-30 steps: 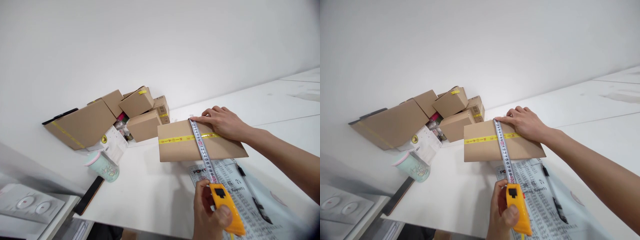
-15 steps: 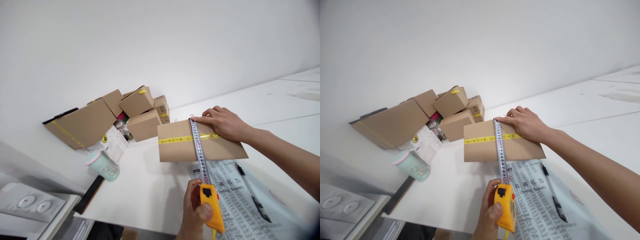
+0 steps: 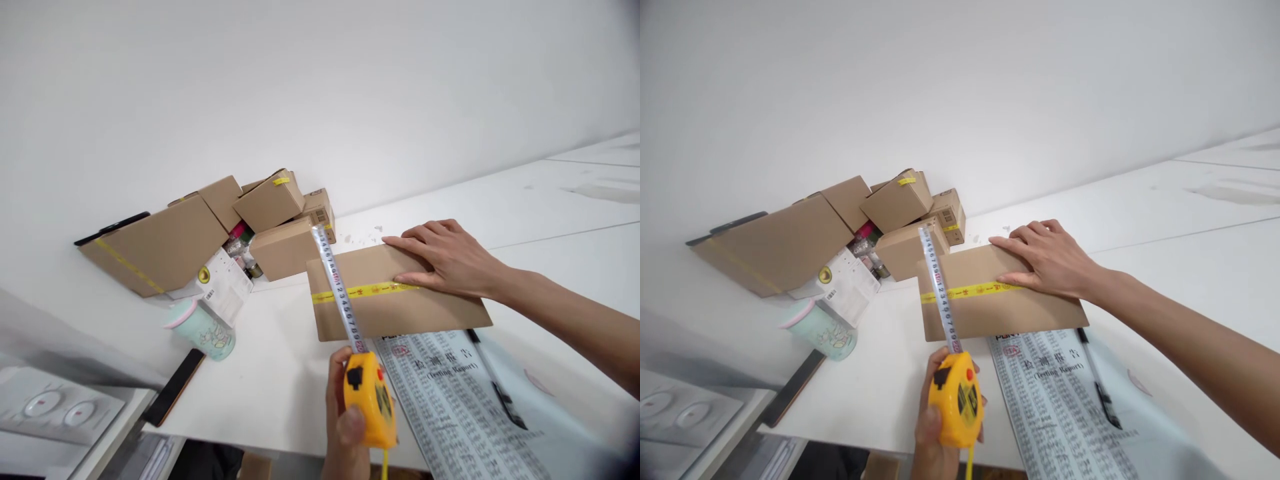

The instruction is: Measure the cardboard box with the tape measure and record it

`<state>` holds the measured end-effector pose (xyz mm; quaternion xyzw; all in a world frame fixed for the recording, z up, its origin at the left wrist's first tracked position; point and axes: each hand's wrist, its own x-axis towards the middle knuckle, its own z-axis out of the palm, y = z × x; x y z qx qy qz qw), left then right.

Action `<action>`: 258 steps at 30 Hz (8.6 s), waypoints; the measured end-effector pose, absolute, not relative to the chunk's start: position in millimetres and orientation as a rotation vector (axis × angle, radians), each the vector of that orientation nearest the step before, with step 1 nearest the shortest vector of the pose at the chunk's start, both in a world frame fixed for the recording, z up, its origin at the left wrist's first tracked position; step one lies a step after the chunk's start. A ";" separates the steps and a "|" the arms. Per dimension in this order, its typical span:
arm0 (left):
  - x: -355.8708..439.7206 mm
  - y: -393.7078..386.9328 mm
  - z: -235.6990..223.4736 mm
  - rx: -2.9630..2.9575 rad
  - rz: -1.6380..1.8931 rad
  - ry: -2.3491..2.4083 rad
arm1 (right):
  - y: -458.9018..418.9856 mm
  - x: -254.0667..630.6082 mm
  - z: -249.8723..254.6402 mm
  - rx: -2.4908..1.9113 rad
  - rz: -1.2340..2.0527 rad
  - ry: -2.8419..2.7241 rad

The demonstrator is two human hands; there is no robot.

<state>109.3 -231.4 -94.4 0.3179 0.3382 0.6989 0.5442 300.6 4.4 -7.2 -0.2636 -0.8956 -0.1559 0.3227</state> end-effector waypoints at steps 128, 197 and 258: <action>187.9 -157.2 -139.8 2.973 0.116 1.390 | -55.5 355.4 -167.0 -1.296 1.055 -1.766; 188.7 -158.5 -141.5 2.956 0.130 1.392 | -56.6 351.4 -153.4 -1.361 0.981 -1.769; 189.6 -159.3 -143.2 2.890 0.287 1.380 | -42.5 374.2 -164.0 -1.279 0.498 -1.990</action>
